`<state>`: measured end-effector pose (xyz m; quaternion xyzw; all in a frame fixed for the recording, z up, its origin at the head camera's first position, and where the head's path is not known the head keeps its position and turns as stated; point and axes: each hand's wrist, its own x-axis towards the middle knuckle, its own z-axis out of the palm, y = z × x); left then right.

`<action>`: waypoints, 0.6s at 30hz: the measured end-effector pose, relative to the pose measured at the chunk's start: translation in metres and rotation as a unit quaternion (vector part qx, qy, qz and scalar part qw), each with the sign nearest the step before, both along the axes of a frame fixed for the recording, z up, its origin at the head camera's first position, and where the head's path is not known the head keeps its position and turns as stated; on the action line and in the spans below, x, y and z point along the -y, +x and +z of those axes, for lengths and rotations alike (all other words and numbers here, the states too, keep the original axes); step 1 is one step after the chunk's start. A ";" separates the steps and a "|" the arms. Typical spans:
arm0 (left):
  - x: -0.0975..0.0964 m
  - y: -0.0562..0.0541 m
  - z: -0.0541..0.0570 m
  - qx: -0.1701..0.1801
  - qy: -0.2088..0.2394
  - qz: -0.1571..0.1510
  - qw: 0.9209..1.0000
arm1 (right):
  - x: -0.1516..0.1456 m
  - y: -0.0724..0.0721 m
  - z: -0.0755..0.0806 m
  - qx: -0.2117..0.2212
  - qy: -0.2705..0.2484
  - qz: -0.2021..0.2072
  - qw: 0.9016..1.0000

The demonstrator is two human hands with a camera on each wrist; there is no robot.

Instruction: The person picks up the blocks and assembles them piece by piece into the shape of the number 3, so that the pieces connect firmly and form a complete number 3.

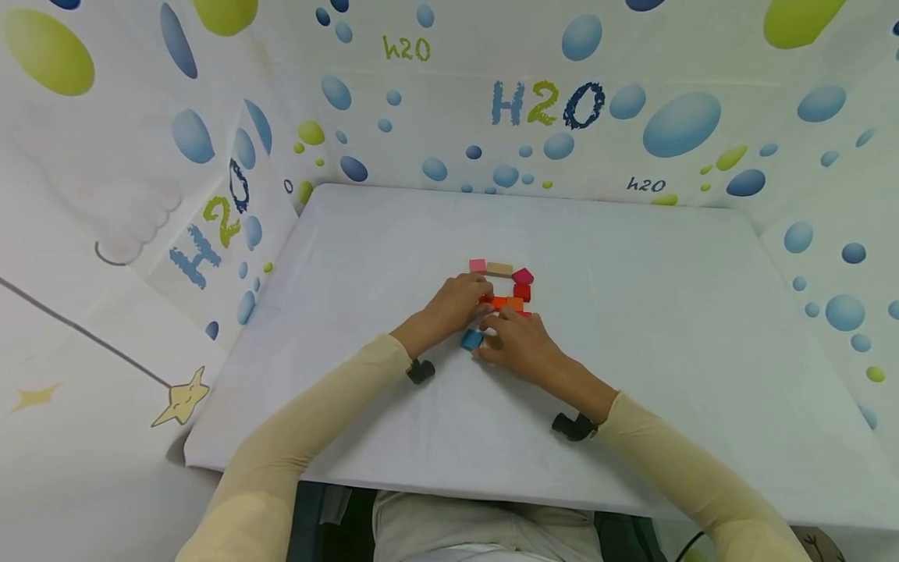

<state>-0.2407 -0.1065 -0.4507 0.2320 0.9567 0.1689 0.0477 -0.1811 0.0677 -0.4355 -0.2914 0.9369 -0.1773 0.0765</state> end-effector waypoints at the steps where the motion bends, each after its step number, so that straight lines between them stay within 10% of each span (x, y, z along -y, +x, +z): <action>1: 0.000 -0.001 0.000 -0.003 -0.004 -0.003 1.000 | -0.001 0.000 0.002 0.002 -0.002 -0.003 1.000; 18: 0.007 -0.006 0.004 0.039 -0.039 -0.005 0.998 | -0.035 -0.013 0.003 -0.011 -0.030 -0.057 0.998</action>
